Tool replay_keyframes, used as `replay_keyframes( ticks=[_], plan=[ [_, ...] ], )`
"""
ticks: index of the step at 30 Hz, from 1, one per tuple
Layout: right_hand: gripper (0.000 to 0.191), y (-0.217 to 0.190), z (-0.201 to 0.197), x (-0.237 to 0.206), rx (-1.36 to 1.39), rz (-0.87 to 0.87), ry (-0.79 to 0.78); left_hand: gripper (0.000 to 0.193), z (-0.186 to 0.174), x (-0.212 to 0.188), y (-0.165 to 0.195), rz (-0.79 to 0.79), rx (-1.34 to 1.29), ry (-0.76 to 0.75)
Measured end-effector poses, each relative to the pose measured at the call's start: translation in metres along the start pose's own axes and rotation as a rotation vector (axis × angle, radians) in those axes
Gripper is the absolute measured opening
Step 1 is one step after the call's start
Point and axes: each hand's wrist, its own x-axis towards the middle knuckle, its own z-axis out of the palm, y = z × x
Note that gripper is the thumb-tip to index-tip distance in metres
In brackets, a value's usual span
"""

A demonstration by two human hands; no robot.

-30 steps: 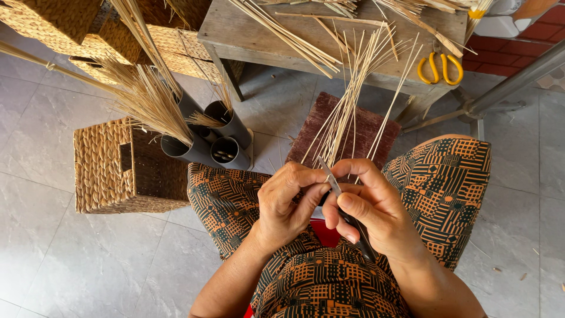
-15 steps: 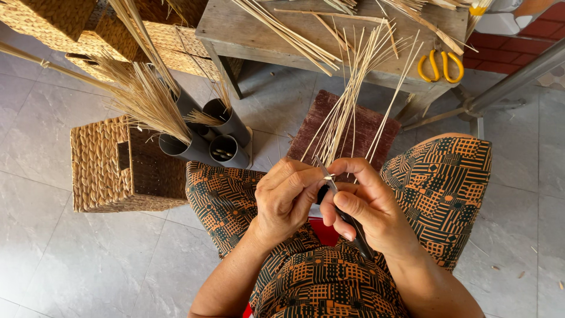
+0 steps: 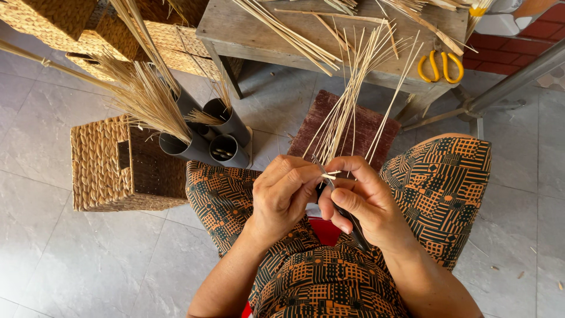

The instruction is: The person sits on a stool and uses a small knife to peel and shave thin bamboo sticks one at a time, rotating each stick to remove the outer layer and trim the ends, then sets finished sticks with a growing pile on the work table.

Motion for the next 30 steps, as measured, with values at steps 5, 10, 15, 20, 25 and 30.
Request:
replay_keyframes(
  ticks=[5,10,15,20,25,30],
  plan=[
    [0.028,0.002,-0.002,0.0,-0.493,-0.331,-0.084,0.018,-0.021,-0.016,0.003,-0.138,-0.037,0.072],
    [0.034,0.001,-0.005,0.007,-0.874,-0.543,-0.121,0.047,-0.024,-0.036,-0.009,-0.575,-0.679,-0.208],
    [0.038,0.008,-0.006,0.005,-0.873,-0.45,0.003,0.043,-0.021,-0.045,-0.021,-0.796,-1.129,-0.316],
    [0.038,0.014,-0.012,0.005,-0.961,-0.422,0.11,0.029,-0.011,-0.047,-0.024,-0.837,-1.067,-0.32],
    [0.033,0.012,-0.013,0.008,-0.987,-0.426,0.251,0.029,-0.01,-0.051,-0.023,-0.804,-1.009,-0.354],
    [0.029,0.002,-0.028,0.012,-0.854,-0.332,0.395,0.027,-0.01,-0.06,-0.023,-0.854,-1.025,-0.41]
  ],
)
